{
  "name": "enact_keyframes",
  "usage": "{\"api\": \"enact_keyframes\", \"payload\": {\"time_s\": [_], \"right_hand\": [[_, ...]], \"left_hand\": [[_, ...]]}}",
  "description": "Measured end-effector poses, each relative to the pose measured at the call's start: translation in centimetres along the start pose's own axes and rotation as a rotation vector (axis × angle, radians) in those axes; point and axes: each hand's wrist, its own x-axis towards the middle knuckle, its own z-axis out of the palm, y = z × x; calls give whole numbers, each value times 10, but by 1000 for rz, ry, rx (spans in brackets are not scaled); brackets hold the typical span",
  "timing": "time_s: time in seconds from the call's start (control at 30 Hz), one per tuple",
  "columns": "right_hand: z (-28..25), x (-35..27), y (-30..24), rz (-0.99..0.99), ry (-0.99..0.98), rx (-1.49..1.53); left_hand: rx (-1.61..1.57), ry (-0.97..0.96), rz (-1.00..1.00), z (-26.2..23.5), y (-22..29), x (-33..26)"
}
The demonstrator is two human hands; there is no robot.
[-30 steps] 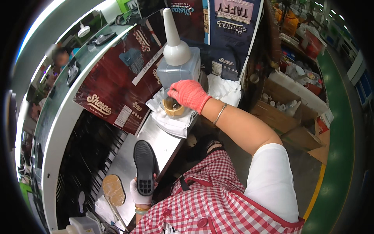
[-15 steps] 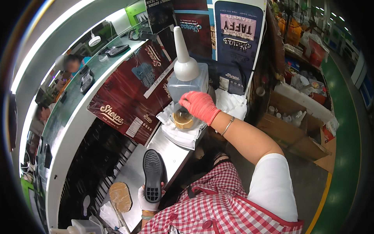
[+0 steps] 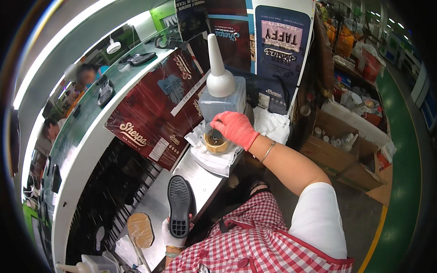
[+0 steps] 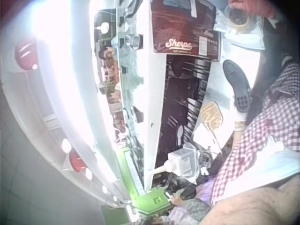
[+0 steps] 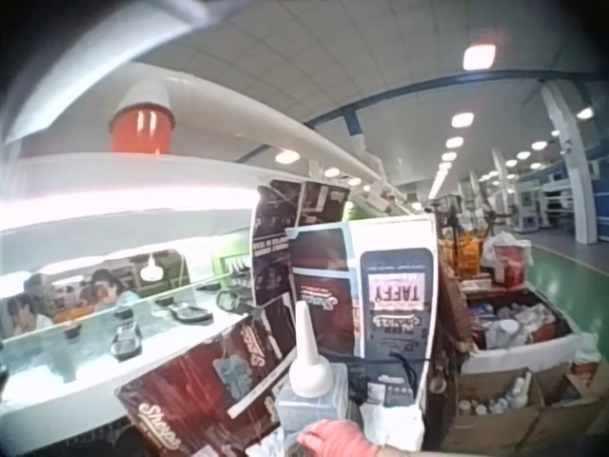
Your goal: The person applies a dark liquid adhesive to the bottom of black shoe soles using a small brush. They repeatedly dip the brush into a container of glue and spread it across the sole's surface, then place the treated soles onto a green conveyor belt.
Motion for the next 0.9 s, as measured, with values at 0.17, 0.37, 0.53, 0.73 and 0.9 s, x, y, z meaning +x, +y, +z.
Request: {"api": "enact_keyframes", "payload": {"time_s": [0.17, 0.37, 0.53, 0.73, 0.9], "right_hand": [[0, 0, 0, -53, -63, -56], [2, 2, 1, -117, -95, -128], [2, 5, 3, -81, -109, -149], [-7, 6, -2, 13, -188, -115], [-19, 5, -22, -83, 58, 26]], "left_hand": [[-2, -16, 2, -3, -2, 0], [-29, -22, -2, -1, -2, 0], [-24, -2, 31, 1, -4, -1], [39, 49, 18, 3, -4, 0], [24, 46, 21, 6, -3, -3]]}}
